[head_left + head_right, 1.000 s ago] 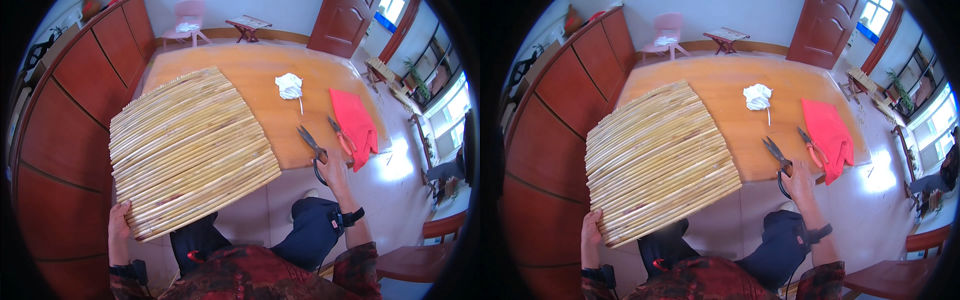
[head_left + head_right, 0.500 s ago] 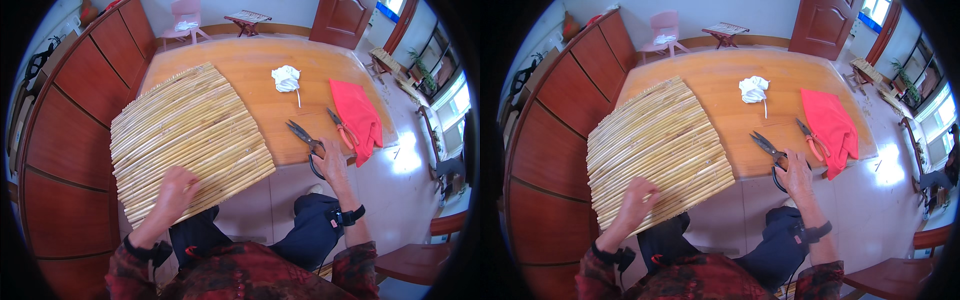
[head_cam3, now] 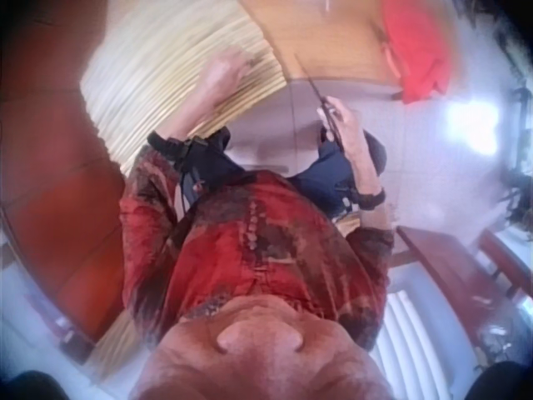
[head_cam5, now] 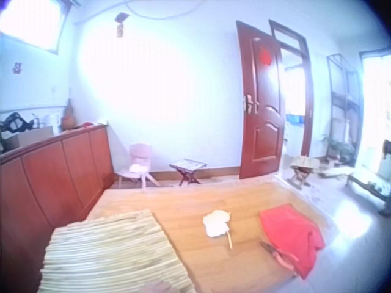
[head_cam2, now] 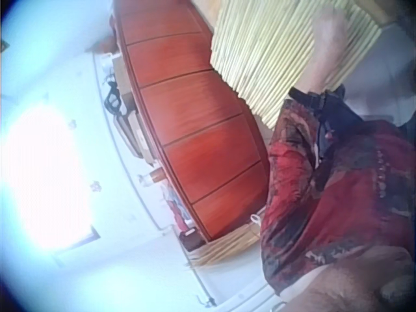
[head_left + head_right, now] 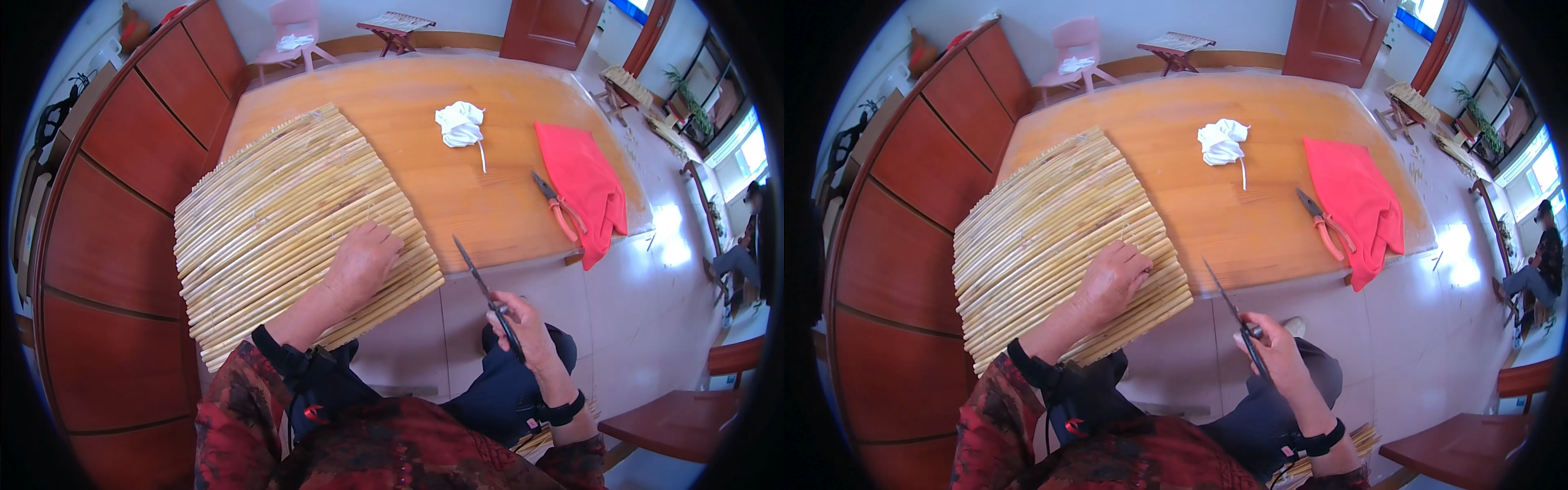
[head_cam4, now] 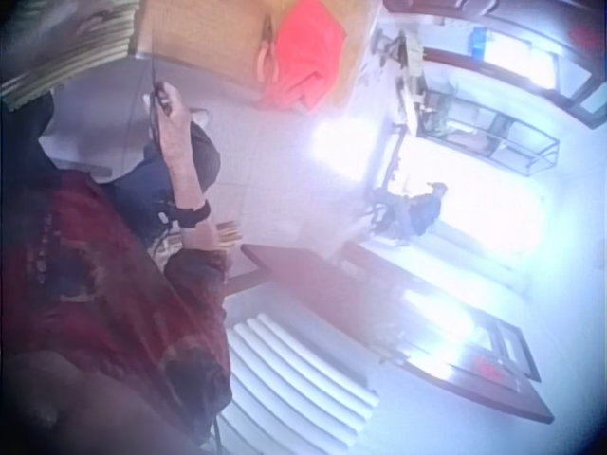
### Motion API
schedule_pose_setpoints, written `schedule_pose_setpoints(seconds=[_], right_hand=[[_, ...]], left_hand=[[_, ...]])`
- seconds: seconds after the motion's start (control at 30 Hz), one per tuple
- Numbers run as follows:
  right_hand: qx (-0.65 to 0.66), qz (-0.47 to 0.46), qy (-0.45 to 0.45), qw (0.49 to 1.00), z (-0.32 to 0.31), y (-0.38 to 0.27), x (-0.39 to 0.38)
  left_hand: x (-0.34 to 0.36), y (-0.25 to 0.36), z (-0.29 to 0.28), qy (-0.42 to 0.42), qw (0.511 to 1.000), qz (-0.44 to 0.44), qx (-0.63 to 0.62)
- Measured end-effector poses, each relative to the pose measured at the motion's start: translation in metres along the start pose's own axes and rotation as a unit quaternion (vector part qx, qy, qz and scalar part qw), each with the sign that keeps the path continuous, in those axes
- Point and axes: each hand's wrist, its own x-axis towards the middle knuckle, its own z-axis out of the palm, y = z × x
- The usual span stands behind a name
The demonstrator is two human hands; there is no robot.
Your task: The person weaves a bamboo mat by aligning thin wooden slats and sewing them together with white thread and a large needle. The person uses scissors to trim the excess thread and slat ends.
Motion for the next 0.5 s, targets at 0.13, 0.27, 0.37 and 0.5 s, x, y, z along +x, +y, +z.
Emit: schedule_pose_setpoints(seconds=[0.13,0.27,0.37,0.5], right_hand=[[0.03,0.026,-0.038,0.999,0.009,0.008,-0.013],[0.042,0.052,-0.07,0.995,0.02,0.004,-0.022],[0.072,0.051,-0.093,0.992,0.021,0.008,-0.025],[0.053,0.07,-0.082,0.993,0.023,0.006,-0.027]], left_hand=[[0.001,-0.007,-0.001,-0.009,1.0,-0.007,-0.022],[-0.005,-0.01,-0.007,0.007,0.998,-0.036,-0.05],[-0.017,-0.003,-0.019,-0.002,0.997,-0.062,-0.035],[-0.038,0.007,-0.031,-0.025,0.991,-0.126,-0.025]])
